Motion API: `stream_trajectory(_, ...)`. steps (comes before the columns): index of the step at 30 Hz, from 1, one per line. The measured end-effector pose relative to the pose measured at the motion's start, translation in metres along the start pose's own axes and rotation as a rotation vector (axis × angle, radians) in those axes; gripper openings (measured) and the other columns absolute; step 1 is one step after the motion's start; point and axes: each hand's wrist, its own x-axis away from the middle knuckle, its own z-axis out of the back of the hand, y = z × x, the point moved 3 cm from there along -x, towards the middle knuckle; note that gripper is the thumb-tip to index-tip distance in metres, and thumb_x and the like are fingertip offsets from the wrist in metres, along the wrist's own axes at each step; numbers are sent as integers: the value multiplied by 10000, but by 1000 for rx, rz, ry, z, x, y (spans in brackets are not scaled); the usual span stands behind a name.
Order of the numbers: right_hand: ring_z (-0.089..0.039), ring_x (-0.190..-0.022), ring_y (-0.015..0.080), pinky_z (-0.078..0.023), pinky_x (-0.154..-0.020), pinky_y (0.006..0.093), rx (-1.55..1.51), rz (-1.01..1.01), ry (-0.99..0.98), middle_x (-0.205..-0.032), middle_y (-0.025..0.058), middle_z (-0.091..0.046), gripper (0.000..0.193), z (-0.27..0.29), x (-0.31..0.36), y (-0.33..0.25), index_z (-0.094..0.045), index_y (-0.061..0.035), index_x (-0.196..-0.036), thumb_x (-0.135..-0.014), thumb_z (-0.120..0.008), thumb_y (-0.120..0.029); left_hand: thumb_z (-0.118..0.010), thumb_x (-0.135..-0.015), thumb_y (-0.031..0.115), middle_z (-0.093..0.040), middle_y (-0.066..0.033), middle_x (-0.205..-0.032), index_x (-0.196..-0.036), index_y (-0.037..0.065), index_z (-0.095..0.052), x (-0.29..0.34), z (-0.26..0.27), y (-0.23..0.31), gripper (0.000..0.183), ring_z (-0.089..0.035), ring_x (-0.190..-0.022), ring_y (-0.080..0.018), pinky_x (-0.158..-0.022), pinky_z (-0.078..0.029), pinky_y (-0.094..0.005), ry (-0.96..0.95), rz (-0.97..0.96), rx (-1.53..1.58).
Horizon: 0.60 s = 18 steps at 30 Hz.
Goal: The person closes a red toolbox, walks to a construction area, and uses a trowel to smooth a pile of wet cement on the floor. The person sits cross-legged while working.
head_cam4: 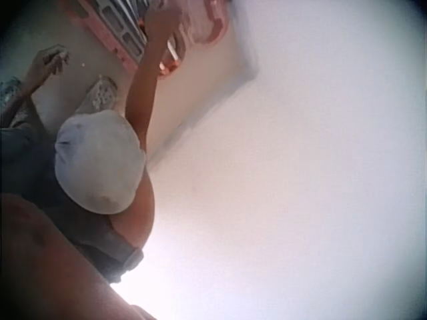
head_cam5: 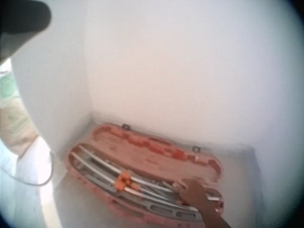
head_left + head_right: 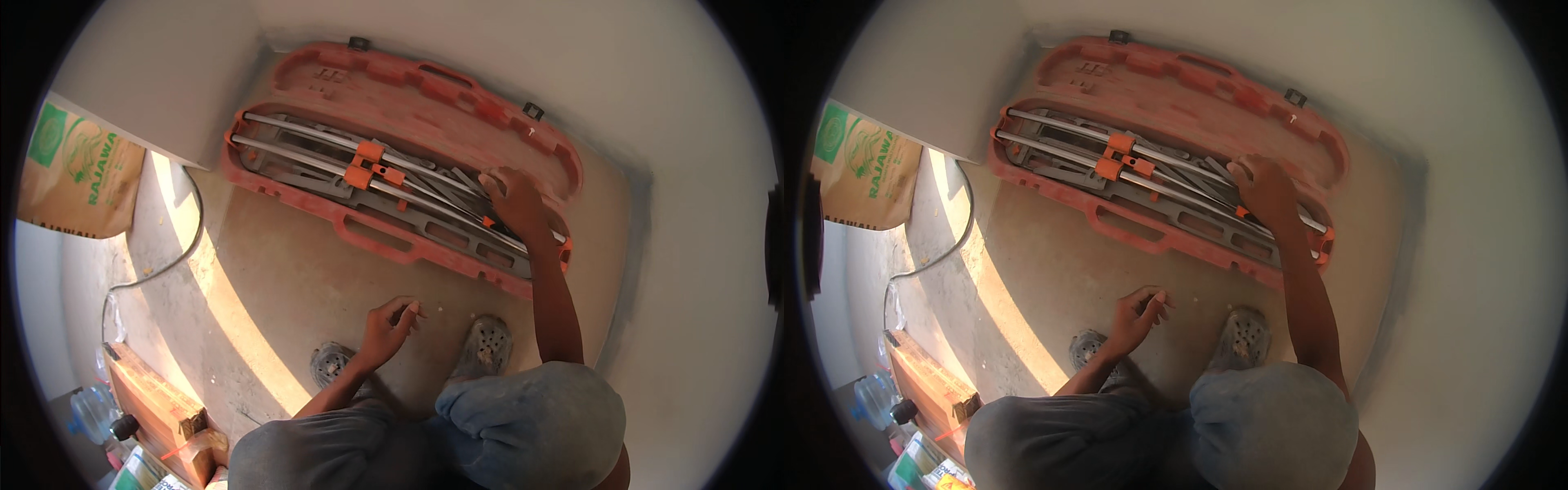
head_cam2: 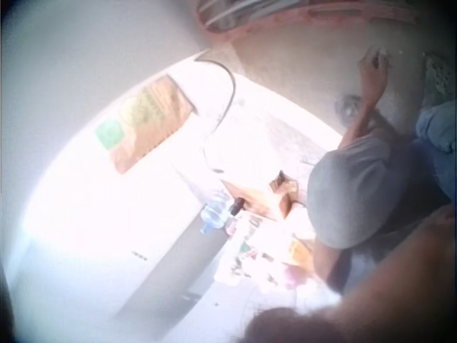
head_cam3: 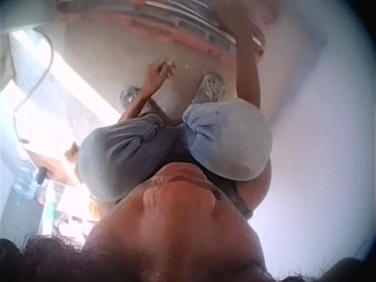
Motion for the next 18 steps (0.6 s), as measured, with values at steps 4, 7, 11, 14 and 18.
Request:
stream_trajectory(4,-312,-500,158,-279,-482,298,-1405,-57,-341,-518,0,-378,590,-19,50,-52,-410,-107,-574,-1021,-287,-472,-555,-981,224,-662,-83,-1112,-1260,9,-561,-14,-4,39,353,-625,-900,-131,-743,-510,-269,-121,-30,53)
stream_trajectory(7,-193,-473,120,-174,-430,275,-2131,-224,-554,-486,-31,-232,598,-36,83,-82,-255,-156,-555,-1023,-177,-519,-596,-957,230,-573,-129,-1292,-1389,25,-441,-15,-15,65,502,-585,-1107,-195,-883,-495,-318,-172,-202,71)
stream_trajectory(11,-146,-455,117,-149,-409,275,-2141,-267,-583,-487,-32,-181,578,-53,104,-92,-198,-166,-565,-1022,-169,-519,-659,-912,238,-436,-191,-1439,-1486,27,-279,-10,-33,77,720,-459,-1313,-276,-1024,-425,-378,-136,-299,35)
stream_trajectory(14,-155,-445,122,-155,-406,280,-2228,-353,-488,-482,-31,-186,571,-62,109,-90,-202,-170,-561,-1026,-178,-499,-684,-880,194,-499,-188,-1380,-1473,-8,-293,-7,-37,74,739,-491,-1280,-240,-1013,-426,-354,-21,-319,-118)
stream_trajectory(18,-160,-446,126,-181,-444,293,-2005,-414,-411,-468,-36,-192,555,-74,118,-91,-215,-178,-549,-1029,-228,-454,-701,-865,188,-512,-225,-1355,-1459,-2,-314,-2,-34,68,734,-520,-1260,-304,-1004,-434,-361,70,-293,-194)
